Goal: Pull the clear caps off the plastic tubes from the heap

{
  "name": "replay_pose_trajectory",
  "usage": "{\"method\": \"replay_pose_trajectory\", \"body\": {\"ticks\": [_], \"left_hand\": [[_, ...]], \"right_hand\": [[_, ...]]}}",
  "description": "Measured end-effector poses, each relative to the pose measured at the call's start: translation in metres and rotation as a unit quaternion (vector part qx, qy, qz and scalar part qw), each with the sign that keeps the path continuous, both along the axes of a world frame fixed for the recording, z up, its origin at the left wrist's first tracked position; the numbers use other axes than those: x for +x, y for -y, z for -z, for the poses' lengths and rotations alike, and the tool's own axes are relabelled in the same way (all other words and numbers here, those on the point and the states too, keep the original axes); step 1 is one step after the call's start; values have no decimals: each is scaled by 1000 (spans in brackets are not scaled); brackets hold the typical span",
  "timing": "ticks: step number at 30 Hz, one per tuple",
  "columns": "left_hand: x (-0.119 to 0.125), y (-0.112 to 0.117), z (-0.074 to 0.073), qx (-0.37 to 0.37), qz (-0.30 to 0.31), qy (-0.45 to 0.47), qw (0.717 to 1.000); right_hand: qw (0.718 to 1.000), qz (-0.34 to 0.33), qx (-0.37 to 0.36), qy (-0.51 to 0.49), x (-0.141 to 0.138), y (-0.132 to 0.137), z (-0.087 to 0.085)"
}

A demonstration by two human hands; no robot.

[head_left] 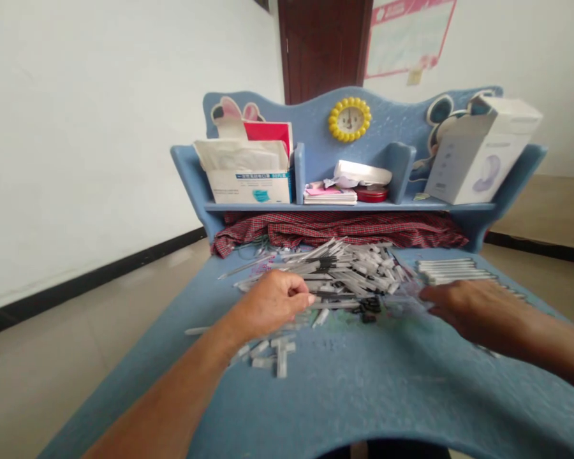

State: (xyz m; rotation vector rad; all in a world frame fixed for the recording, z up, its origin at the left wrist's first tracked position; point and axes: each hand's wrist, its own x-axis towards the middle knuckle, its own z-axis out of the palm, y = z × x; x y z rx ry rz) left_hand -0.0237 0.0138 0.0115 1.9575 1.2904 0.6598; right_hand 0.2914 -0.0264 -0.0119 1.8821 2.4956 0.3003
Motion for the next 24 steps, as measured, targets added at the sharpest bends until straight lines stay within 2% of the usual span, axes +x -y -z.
{"method": "replay_pose_trajectory", "body": {"ticks": [1, 3, 6, 9, 13, 18, 24], "left_hand": [[-1, -1, 1, 17, 2, -22, 1000], [-4, -4, 4, 40, 17, -67, 997], [-9, -8, 4, 52, 42, -137, 988], [-16, -10, 3, 75, 52, -202, 975], [-25, -12, 2, 101, 72, -272, 954], [-28, -11, 2, 129, 90, -322, 934], [-21, -5, -2, 137, 107, -381, 908]], "right_hand": [[998, -23, -55, 20, -18, 0, -6], [991, -86, -100, 16, -51, -2, -18], [981, -151, -123, 16, -91, -9, -32], [977, -173, -125, 24, -116, -18, -35], [979, -161, -114, 42, -130, -29, -25], [982, -153, -102, 32, -130, -32, -12], [985, -139, -100, 27, -126, -33, -8]]}}
